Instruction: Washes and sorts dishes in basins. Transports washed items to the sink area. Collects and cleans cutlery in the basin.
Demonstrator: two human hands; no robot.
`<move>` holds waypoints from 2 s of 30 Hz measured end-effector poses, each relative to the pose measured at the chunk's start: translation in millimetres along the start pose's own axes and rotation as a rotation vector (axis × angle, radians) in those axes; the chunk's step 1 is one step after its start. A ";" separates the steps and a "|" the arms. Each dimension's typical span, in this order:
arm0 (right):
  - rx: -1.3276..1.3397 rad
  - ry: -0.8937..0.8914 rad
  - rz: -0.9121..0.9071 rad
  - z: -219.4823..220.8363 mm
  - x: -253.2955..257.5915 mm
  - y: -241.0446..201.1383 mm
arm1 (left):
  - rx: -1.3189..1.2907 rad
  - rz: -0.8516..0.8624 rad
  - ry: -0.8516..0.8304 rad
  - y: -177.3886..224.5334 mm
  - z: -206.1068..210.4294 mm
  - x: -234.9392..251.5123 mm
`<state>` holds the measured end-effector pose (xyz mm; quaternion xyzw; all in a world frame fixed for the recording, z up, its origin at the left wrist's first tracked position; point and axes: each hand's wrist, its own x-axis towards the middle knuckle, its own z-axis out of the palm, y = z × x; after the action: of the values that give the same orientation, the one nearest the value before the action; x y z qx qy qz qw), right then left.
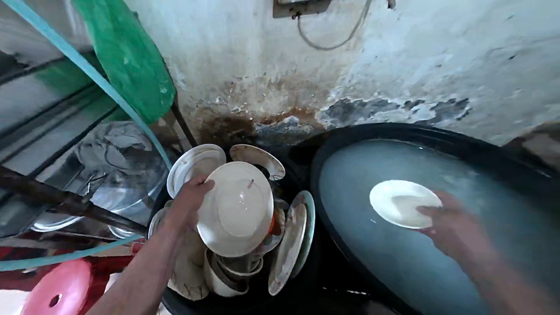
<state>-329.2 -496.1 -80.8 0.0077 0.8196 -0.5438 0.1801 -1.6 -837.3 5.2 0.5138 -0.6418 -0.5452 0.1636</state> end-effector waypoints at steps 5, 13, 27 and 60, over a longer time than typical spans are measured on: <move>0.205 -0.144 0.093 33.7 -21.2 -63.4 | -0.075 -0.075 0.031 7.8 5.9 -5.4; -0.252 -0.503 -0.538 156.0 -101.3 -145.0 | 0.106 0.008 -0.044 15.3 17.9 -14.4; -0.559 -0.430 -0.528 161.7 -75.7 -114.4 | -0.135 -0.037 0.070 0.4 -13.5 -37.5; 0.152 -0.390 0.191 11.5 -16.5 -16.3 | 0.879 1.355 0.128 -117.0 27.0 -40.9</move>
<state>-313.9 -510.0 -65.2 -0.0063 0.7216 -0.5756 0.3845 51.0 -774.4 -91.5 0.0609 -0.9587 0.0047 0.2779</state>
